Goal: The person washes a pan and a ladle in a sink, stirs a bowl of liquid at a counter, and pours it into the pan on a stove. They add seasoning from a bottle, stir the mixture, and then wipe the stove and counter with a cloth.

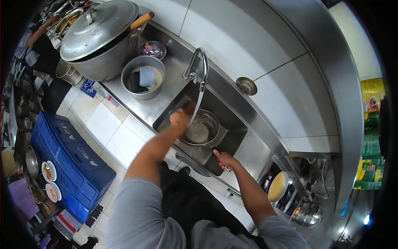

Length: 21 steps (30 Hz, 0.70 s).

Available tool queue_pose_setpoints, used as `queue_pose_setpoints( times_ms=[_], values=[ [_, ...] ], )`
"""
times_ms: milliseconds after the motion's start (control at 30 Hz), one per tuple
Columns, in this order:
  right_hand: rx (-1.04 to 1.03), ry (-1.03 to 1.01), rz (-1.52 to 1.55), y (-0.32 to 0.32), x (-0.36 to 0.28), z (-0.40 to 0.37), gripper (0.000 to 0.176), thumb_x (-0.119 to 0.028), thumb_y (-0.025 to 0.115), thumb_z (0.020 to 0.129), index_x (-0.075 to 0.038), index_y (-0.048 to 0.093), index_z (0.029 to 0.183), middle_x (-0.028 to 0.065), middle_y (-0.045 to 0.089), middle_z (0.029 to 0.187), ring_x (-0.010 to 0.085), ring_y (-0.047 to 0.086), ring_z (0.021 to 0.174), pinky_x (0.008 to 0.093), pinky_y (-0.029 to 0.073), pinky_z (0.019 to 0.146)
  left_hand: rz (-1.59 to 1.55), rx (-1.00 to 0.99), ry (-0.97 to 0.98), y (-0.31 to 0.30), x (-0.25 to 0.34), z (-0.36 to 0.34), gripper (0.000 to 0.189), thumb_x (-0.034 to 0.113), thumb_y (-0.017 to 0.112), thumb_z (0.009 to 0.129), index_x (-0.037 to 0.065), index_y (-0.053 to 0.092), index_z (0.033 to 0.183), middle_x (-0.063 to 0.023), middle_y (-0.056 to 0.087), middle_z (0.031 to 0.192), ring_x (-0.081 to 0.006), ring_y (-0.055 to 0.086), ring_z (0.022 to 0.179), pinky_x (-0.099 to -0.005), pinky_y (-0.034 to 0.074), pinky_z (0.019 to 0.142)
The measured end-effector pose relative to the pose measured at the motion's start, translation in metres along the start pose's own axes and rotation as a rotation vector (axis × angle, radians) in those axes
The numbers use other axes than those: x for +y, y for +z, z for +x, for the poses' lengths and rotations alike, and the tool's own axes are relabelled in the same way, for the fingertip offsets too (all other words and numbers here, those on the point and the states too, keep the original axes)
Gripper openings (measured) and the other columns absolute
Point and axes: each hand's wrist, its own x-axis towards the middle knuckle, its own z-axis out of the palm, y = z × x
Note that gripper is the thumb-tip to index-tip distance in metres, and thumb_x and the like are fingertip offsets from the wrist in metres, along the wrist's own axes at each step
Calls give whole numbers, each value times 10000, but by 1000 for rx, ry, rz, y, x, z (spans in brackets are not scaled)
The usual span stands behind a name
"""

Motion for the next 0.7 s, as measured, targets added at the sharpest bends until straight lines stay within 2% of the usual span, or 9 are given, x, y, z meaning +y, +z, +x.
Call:
queue_pose_setpoints(
  times_ms=[33,133,200,300,367,433,500,600,700],
  values=[
    [-2,1,-1,-4,4,-1,565,-634,490,989,-102,461,799,-8,450,573,103,411,394,299,386,358,238,-73,156,-20,-22,-2,279,250,606,941,155,724,1176,-109,695,1211,-284,705,1072,-433,593,779],
    [49,-126,-91,-4,8,-10,509,-562,565,987,-93,462,817,-13,469,596,105,420,407,287,394,374,127,-291,140,-26,-39,-26,301,282,642,907,155,743,1161,-70,712,1220,-291,702,1090,-449,596,791],
    [-110,-29,219,3,-4,-26,425,-450,661,967,-98,458,842,-30,461,603,95,422,423,279,385,382,198,-535,321,-57,-18,-64,325,286,642,870,138,749,1138,-106,728,1185,-312,702,1099,-459,590,829],
    [-363,-7,306,1,12,3,340,-299,728,933,-113,450,869,-40,436,598,81,418,438,278,372,382,82,-713,304,-72,9,-91,355,283,628,838,105,754,1118,-132,741,1133,-320,705,1088,-457,580,857],
    [-336,-76,265,0,15,3,316,-245,733,920,-123,445,873,-43,427,597,75,416,441,273,364,384,-81,-575,418,-72,13,-107,388,289,609,821,74,749,1113,-155,731,1146,-322,702,1090,-464,566,888],
    [-312,-142,219,-1,14,-14,305,-191,738,907,-132,441,877,-46,418,596,69,414,443,269,356,385,53,-490,467,-59,-8,-96,348,277,603,863,85,758,1108,-166,725,1165,-306,709,1079,-453,574,861],
    [-352,-124,345,-5,15,-41,278,-133,726,894,-129,448,903,-50,420,601,60,401,444,258,326,387,84,-229,156,-73,-32,-80,289,264,585,914,125,764,1091,-152,735,1140,-278,721,1055,-420,582,826],
    [-411,-88,494,8,14,-51,268,-121,727,893,-122,462,934,-58,415,604,55,385,439,254,298,383,-142,8,108,-94,-21,-59,245,260,627,881,132,765,1038,-183,717,1103,-314,721,1020,-440,583,798],
    [-452,-58,562,17,9,-41,257,-111,723,896,-121,473,957,-60,411,605,49,374,440,253,285,380,-35,83,161,-104,39,-66,223,222,600,903,122,757,1026,-171,695,1121,-317,729,974,-418,589,768]
  ],
)
